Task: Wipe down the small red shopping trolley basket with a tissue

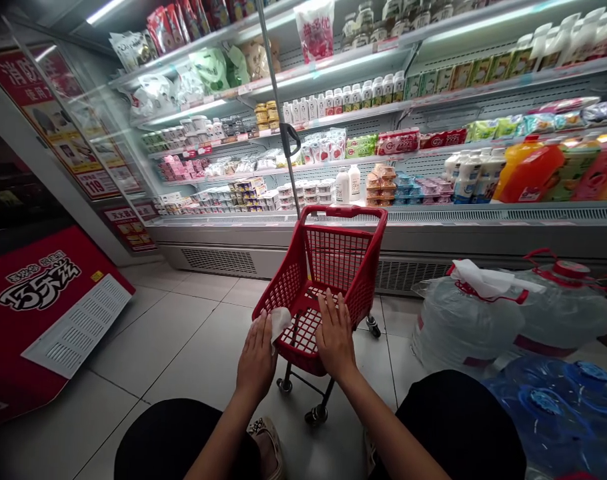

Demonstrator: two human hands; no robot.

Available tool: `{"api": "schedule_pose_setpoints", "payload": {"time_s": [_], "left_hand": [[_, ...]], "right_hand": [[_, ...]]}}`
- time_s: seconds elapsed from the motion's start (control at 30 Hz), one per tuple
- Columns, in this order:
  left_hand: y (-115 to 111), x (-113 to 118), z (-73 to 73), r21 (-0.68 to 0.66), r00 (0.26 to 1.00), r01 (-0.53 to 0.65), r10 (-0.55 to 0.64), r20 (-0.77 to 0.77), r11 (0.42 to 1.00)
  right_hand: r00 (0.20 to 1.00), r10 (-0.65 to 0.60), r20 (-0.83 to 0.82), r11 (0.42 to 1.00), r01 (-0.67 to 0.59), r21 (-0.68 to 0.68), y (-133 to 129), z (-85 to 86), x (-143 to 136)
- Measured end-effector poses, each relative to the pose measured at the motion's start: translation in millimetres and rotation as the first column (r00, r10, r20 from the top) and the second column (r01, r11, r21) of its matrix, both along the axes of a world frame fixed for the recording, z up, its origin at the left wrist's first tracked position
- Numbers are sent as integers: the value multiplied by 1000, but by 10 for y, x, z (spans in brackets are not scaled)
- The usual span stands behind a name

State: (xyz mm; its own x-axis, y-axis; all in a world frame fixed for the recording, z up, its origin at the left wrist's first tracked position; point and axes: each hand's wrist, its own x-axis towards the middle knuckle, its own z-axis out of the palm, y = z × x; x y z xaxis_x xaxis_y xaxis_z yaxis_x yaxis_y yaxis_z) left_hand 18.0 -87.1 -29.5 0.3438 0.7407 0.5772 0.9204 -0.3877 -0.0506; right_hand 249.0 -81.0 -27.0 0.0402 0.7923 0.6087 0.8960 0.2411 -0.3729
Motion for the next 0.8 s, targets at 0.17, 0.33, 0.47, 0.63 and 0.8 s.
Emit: {"api": "schedule_pose_setpoints", "payload": {"time_s": [0.17, 0.33, 0.47, 0.63, 0.8], "left_hand": [[-157, 334, -112, 10, 997, -52, 52, 56, 999], [-400, 582, -193, -12, 1000, 31, -31, -2, 999], [-310, 440, -104, -36, 978, 161, -165, -126, 986], [51, 191, 33, -38, 988, 88, -92, -123, 995], [101, 314, -60, -1, 1000, -14, 14, -9, 1000]], "right_hand": [[1000, 10, -5, 1000, -10, -29, -74, -37, -8], [999, 9, 32, 998, -7, -54, -32, 34, 206], [997, 21, 68, 998, -16, -68, -20, 42, 360], [995, -16, 95, 994, 26, -105, 81, -3, 350], [998, 8, 61, 993, -1, -119, 193, -57, 274]]}}
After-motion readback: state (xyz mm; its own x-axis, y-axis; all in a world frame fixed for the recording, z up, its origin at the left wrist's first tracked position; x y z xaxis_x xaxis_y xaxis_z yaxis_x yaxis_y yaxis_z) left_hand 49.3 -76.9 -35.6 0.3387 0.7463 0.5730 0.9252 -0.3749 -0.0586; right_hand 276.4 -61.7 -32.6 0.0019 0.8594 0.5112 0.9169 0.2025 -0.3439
